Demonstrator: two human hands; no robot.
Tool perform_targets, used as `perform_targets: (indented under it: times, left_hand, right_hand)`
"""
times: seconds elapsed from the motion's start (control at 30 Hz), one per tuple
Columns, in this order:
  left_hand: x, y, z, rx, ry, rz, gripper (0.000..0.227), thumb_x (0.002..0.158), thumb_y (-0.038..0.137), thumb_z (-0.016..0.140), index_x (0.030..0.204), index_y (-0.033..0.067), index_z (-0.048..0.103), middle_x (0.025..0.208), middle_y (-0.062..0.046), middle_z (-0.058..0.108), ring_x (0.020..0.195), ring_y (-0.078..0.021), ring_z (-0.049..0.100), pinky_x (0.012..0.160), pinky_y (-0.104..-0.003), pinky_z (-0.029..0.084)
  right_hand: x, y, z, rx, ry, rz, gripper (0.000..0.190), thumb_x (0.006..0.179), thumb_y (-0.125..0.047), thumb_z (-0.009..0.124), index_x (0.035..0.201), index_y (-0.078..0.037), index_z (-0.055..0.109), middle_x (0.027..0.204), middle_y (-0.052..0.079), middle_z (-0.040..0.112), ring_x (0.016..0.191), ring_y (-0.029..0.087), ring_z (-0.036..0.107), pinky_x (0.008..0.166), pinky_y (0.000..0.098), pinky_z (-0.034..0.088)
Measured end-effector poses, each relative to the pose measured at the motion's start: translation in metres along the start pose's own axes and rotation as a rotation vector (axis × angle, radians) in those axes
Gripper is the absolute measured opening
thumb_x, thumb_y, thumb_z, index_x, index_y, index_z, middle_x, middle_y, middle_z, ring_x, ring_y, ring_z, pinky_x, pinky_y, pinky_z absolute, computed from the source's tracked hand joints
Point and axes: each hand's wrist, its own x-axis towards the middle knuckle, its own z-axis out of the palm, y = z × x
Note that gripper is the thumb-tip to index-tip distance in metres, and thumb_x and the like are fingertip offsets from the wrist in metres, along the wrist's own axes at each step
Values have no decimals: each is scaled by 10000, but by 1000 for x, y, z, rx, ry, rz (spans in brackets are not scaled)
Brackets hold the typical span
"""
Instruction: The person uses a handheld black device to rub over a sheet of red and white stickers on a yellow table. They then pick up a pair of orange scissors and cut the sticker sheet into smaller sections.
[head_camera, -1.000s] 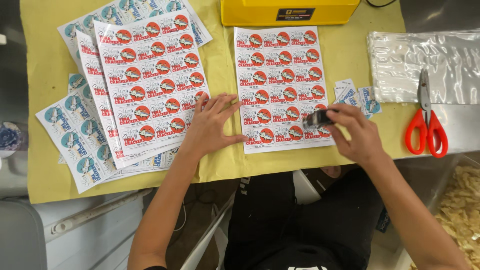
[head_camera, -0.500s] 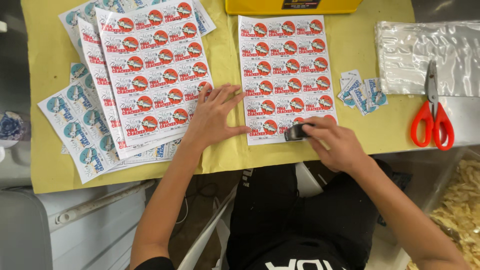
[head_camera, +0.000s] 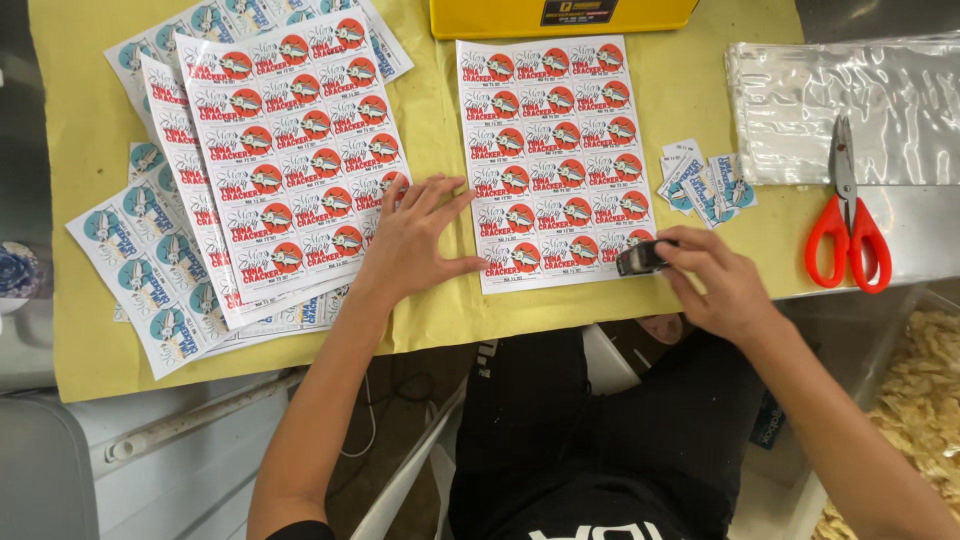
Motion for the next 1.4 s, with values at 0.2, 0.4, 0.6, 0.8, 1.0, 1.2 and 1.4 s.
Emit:
perform_targets:
  times: [0.2,0.4,0.6,0.8,1.0,1.2,1.4]
  left_hand:
    - [0,-1,0,22,0,14,899,730,665,796,1422,130,586,1464,-65,536,1410,-274,449,1211,-587,185]
    - [-3,-5,4,23,-22,7,841,785,672,737,1417,135,595,1485,-62,545,1422,-255,455,1232,-563,200]
    - [25,30,-9,280,-40,-253,917,879,711,677,1434,-12,576,1214,-158,641,1165,-348,618,1125,-552,352]
    - [82,49,-8,239,-110,-620,924,712,792,752,1104,-35,631,1089,-160,608,1043,-342,618,881,-538,482]
    - [84,40,25,49,65,-754,626,681,477,902,1025,18,653,1071,-163,623,1034,-352,625,828,-493,533]
    - [37,58,-11,-377,187,-615,327,934,269,710,1104,9,606,997,-141,714,903,-301,706,804,-445,532]
    - [-22,64,-26,-1201,963,-249,397,1008,-6,669,1384,25,546,1318,-98,652,1185,-191,635,1061,-364,513]
  right_hand:
    - [-8,11,3,-18,34,-8,399,821,26,760,1192,-63,643,1256,121,668,1049,318,709,835,427,587]
    - [17,114,-28,522,342,534,424,1040,44,679,1426,5,509,1373,256,537,1045,223,706,897,347,612]
    - [37,146,-32,53,275,512,547,978,38,727,1464,45,477,1487,216,590,1168,276,692,888,378,568]
    - [-62,106,-78,-449,249,987,397,1078,-428,763,1208,-59,695,1263,148,697,1100,350,656,911,494,508]
    - [-89,91,-84,-489,165,1014,457,973,-454,705,1226,-75,705,1264,154,641,1030,386,647,850,520,505]
    - [-81,90,-92,-510,-165,1214,579,916,-561,714,1208,-61,705,951,171,753,942,379,706,879,485,533]
    - [-160,118,-89,-72,175,1202,411,925,-343,655,1144,-10,753,919,138,752,883,308,740,798,424,550]
